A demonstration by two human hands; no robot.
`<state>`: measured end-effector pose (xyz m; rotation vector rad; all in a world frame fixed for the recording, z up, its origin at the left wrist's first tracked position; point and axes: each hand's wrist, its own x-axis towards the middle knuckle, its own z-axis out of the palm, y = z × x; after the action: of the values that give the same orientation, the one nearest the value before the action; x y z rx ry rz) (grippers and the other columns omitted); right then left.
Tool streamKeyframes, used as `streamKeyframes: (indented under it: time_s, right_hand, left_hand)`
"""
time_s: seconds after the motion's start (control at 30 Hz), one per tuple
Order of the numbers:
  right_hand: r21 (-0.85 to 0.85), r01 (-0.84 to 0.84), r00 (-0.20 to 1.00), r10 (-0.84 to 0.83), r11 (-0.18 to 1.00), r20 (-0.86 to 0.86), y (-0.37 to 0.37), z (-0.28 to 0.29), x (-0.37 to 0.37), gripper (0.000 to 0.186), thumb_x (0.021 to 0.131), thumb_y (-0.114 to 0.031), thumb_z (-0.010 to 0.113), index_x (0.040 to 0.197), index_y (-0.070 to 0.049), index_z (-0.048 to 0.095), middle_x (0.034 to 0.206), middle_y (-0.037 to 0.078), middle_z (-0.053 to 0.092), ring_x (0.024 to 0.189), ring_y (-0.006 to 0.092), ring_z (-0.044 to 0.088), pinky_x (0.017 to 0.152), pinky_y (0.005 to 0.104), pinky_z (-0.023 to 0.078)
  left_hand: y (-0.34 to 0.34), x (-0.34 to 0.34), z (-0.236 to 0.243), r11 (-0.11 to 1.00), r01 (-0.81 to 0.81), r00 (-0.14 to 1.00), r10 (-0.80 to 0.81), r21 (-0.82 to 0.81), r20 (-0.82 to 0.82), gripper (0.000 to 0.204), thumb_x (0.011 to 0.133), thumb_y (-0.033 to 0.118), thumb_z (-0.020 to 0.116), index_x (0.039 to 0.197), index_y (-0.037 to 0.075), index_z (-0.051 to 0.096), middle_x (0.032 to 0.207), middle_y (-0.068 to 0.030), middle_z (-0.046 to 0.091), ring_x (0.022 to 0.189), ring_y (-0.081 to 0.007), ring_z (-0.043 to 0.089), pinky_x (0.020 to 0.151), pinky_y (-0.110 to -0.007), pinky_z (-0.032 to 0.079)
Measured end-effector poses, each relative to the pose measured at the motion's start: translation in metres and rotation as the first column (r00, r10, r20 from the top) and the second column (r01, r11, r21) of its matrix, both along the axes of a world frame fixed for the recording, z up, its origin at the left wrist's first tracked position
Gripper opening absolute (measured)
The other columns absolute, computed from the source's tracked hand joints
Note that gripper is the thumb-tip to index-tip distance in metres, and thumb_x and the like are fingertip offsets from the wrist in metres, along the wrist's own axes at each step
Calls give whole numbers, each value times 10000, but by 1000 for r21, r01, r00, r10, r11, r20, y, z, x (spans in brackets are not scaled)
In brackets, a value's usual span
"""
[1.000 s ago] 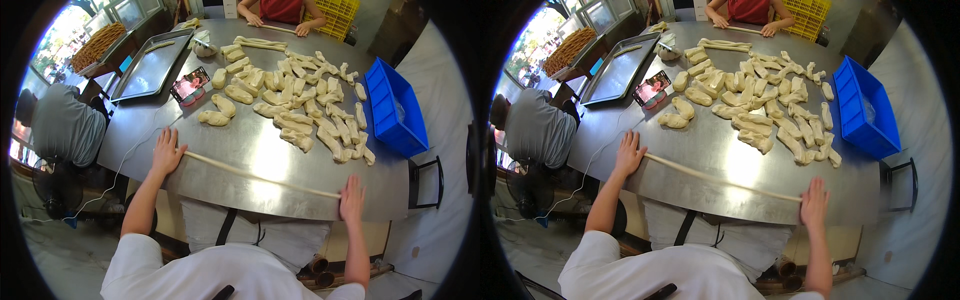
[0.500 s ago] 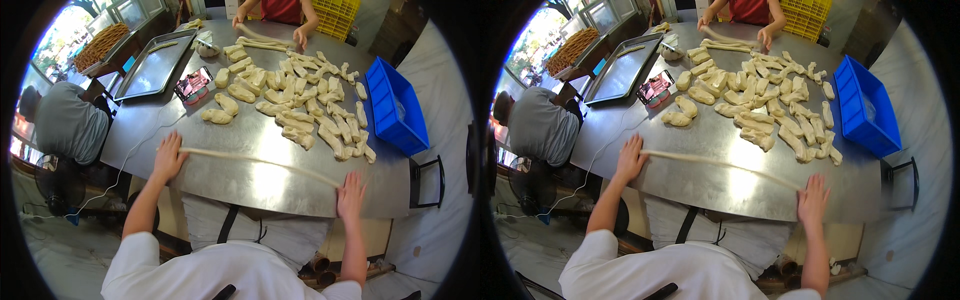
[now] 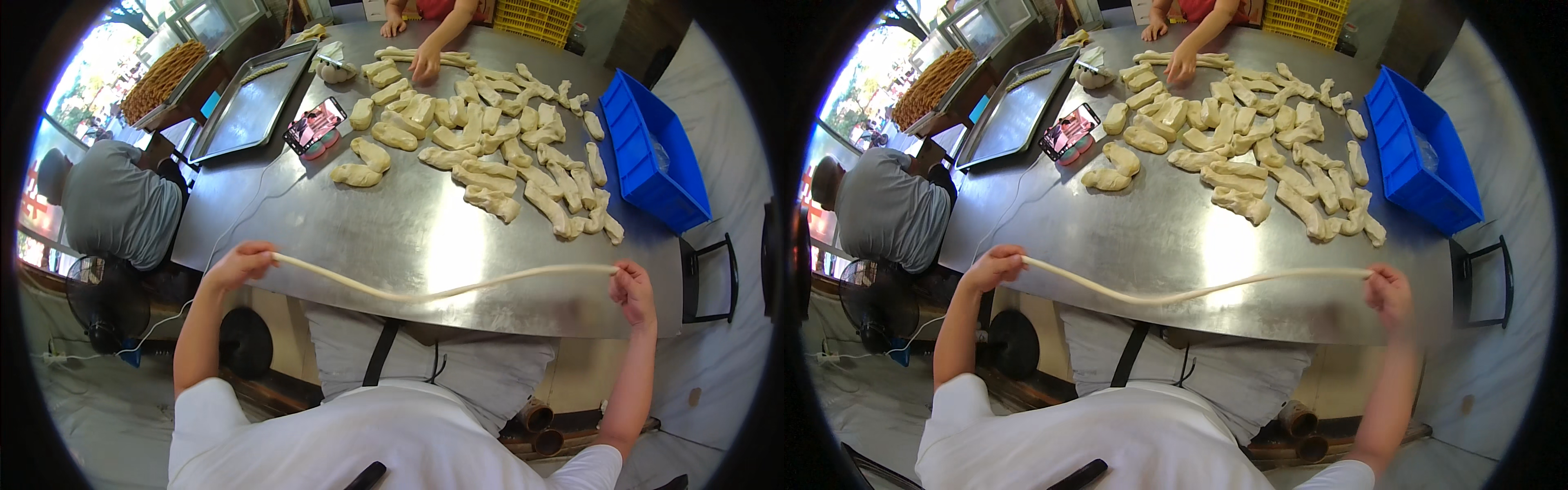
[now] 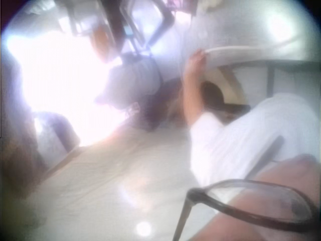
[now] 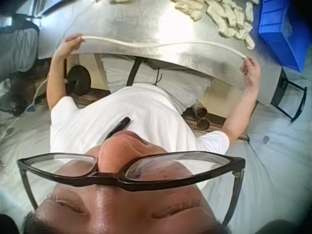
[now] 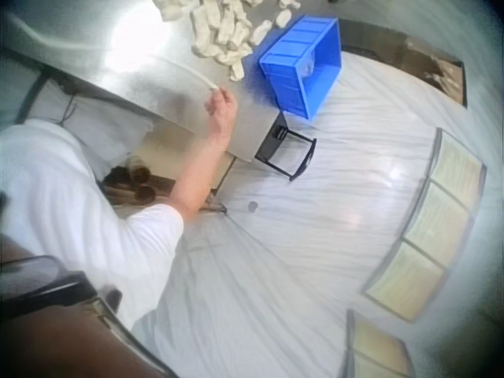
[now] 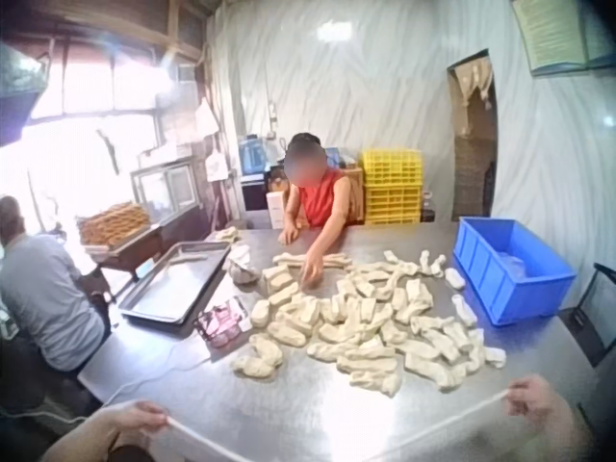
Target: The person prepares dough for mahua by rolling it into long thin ropes and twisting them together.
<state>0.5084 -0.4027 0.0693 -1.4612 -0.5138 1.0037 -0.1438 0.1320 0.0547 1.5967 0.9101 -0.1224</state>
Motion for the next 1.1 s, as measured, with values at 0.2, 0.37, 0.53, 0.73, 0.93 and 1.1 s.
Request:
streamKeyframes:
  time_s: [0.2, 0.37, 0.53, 0.73, 0.93, 1.1]
  right_hand:
    - [-484, 72, 655, 325, 872, 682, 31, -27, -49, 272, 987, -259, 774, 1058, 2, 800, 908, 159, 785, 849, 272, 738, 817, 416, 577]
    - [-475, -250, -24, 485, 844, 874, 106, -22, -139, 405, 946, -258, 790, 1325, -124, 736, 1375, 161, 675, 1297, 348, 625, 1126, 523, 470]
    - [-488, -442, 499, 658, 753, 563, 162, -7, -184, 392, 963, -225, 765, 1339, -118, 740, 1441, 170, 667, 1367, 336, 617, 1098, 486, 519]
    - [-336, -57, 69, 339, 940, 938, 159, -76, -139, 300, 977, -188, 769, 1253, -87, 710, 1569, 95, 614, 1580, 311, 452, 1263, 575, 377]
    - [-256, 123, 240, 221, 959, 945, 145, -84, -108, 156, 1019, -207, 731, 1118, -95, 686, 1171, 132, 759, 1191, 355, 692, 1121, 530, 487]
    - [-425, 240, 537, 246, 873, 807, 123, -66, -141, 136, 1035, -220, 708, 1087, -94, 708, 1024, 128, 763, 1039, 350, 720, 863, 496, 554]
  left_hand:
    - [62, -42, -47, 186, 204, 908, 332, 961, -257, 217, 989, 315, 807, 1053, 115, 860, 954, -169, 743, 847, -347, 757, 737, -490, 558]
    - [2, 101, 75, 874, -11, 981, -84, 486, 173, 598, 998, 420, 821, 1479, 86, 697, 1403, -151, 721, 1117, -282, 770, 879, -438, 607]
    - [-65, 156, 46, 948, 289, 785, -157, -130, 600, 777, 997, 406, 832, 1642, 77, 551, 1672, -150, 549, 1333, -282, 685, 1028, -402, 601]
    - [-144, 184, -76, 204, 25, 947, -320, 979, 43, 275, 1092, 195, 703, 1312, 31, 698, 1305, -103, 744, 1140, -234, 725, 1037, -390, 561]
    - [-155, 160, -65, 834, -194, 661, 501, -517, 559, 253, 1157, 142, 582, 1372, 19, 631, 1131, -90, 736, 1072, -233, 735, 1036, -393, 580]
    - [-115, 147, -53, 846, -471, 669, 528, -250, 523, 297, 1123, 110, 637, 1403, 14, 620, 1080, -87, 719, 906, -211, 736, 872, -390, 627]
